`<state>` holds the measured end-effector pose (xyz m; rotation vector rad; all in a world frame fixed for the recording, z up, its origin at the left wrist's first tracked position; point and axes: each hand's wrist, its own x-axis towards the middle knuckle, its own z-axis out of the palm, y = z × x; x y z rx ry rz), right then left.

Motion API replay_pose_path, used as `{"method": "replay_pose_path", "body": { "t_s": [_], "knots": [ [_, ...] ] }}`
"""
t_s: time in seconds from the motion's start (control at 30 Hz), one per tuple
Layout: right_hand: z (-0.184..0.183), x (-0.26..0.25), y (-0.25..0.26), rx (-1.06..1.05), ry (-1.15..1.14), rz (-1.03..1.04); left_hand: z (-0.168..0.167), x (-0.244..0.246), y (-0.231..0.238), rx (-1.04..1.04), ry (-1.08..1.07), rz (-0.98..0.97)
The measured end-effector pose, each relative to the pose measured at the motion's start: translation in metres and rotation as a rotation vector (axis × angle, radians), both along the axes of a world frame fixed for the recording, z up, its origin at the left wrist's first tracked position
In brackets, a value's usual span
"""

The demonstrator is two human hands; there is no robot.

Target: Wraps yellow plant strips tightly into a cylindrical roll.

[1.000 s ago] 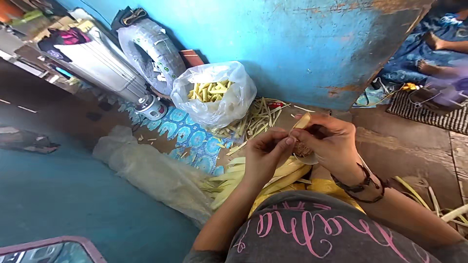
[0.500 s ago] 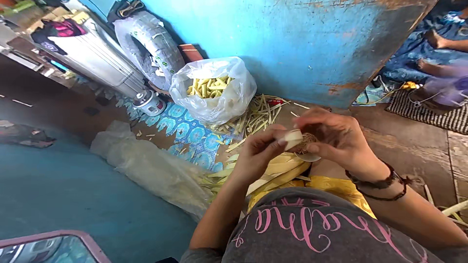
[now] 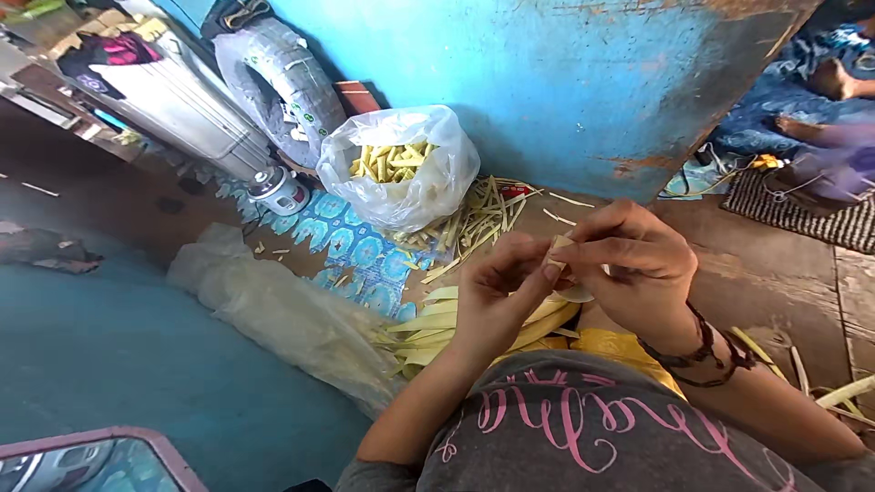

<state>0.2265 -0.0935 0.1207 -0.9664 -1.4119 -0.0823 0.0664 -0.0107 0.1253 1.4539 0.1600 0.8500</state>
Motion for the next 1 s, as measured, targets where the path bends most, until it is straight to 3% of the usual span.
{"method": "replay_pose_path", "body": {
  "t_s": [0.17, 0.3, 0.37, 0.43, 0.53, 0.67, 0.77, 0.93, 1.0],
  "knots": [
    [-0.001, -0.001, -0.003, -0.176, 0.067, 0.032, -0.009, 0.004, 0.003, 0.135, -0.008, 0.169],
    [-0.003, -0.002, -0.001, -0.19, -0.022, -0.145, -0.017, 0.003, 0.009, 0.479, 0.049, 0.29],
    [-0.006, -0.002, 0.0, -0.175, 0.024, -0.118, -0.017, 0.002, 0.011, 0.611, 0.066, 0.348],
    [-0.008, -0.003, 0.0, -0.223, 0.167, 0.015, -0.015, 0.002, 0.011, 0.551, 0.073, 0.34],
    [-0.011, -0.004, 0.002, -0.256, 0.223, 0.125, -0.014, 0.005, 0.013, 0.288, 0.05, 0.271],
    [-0.015, -0.003, 0.006, -0.048, -0.001, -0.04, -0.015, 0.003, 0.018, -0.08, 0.143, 0.082],
    [-0.018, -0.001, 0.007, 0.0, -0.117, -0.119, -0.009, -0.004, 0.014, -0.068, 0.148, -0.007],
    [-0.011, 0.002, 0.004, -0.321, 0.161, 0.085, -0.011, -0.005, 0.016, 0.075, 0.16, 0.074],
    [-0.009, 0.001, 0.005, -0.401, 0.201, 0.059, -0.012, -0.005, 0.018, 0.097, 0.181, 0.105]
  ]
}}
